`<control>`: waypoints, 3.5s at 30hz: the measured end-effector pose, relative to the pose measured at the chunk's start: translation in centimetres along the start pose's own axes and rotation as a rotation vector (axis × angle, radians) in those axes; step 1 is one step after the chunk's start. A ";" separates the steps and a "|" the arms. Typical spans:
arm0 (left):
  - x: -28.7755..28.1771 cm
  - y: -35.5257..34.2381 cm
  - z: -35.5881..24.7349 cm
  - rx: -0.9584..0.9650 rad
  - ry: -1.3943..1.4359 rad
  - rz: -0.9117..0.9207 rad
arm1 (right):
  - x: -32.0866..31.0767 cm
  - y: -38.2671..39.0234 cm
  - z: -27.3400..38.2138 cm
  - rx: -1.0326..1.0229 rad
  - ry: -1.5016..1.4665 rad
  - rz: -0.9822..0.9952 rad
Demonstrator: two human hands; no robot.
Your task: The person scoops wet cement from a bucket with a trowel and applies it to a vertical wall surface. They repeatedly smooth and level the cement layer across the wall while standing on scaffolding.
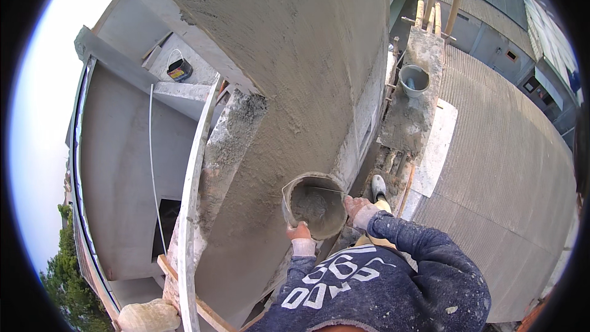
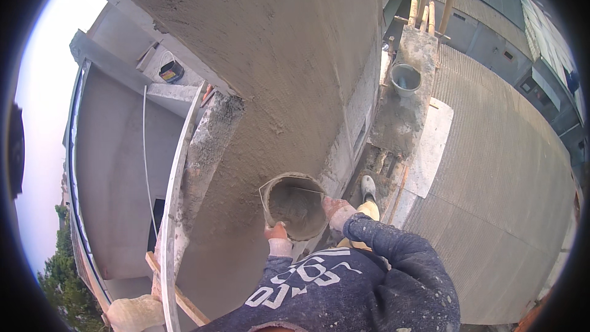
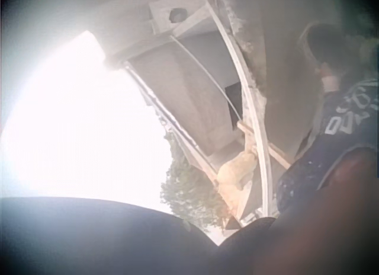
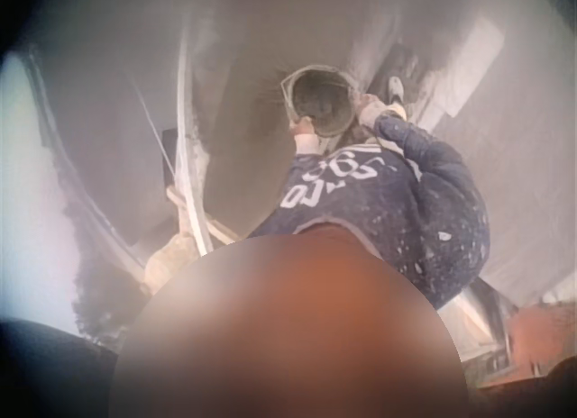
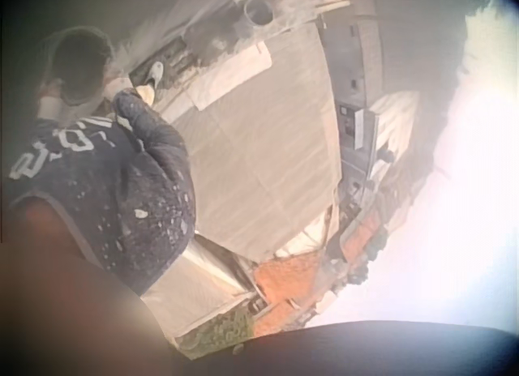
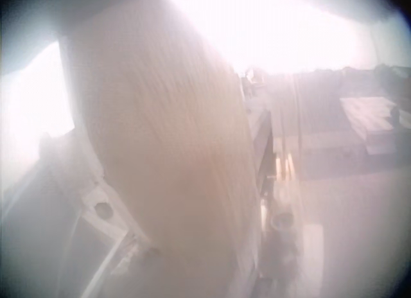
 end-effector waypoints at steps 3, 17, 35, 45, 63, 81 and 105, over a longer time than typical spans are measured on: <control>1.7 0.1 -3.3 0.198 -0.020 -0.021 | 0.4 0.2 0.2 0.162 -0.225 0.028; 1.2 -1.6 -5.7 0.100 0.493 0.049 | 4.8 1.0 -0.8 -0.026 -1.391 0.985; -4.0 -3.2 8.3 -0.038 -0.442 0.219 | -10.7 6.5 -2.2 -0.282 -2.142 0.614; -19.2 -1.5 27.1 -0.166 -1.095 0.614 | -26.7 -1.9 -9.7 0.265 -1.681 -1.571; -22.7 5.8 28.2 -0.376 -1.045 0.569 | -20.7 -22.6 4.6 0.224 -1.668 -0.568; -23.9 6.8 27.9 -0.358 -1.048 0.621 | -28.5 -14.4 11.3 -0.810 -2.331 0.535; -24.9 7.9 31.0 -0.316 -0.830 0.419 | -0.5 -0.2 4.8 -0.037 -0.453 0.013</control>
Point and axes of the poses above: each hand's wrist, its own y-axis away from the middle knuckle, its own x-axis out of the palm, z = x × y, the point moved 2 cm from there along -y, towards the middle knuckle, and after that the axes turned 15 degrees about x, right-handed, at the moved point
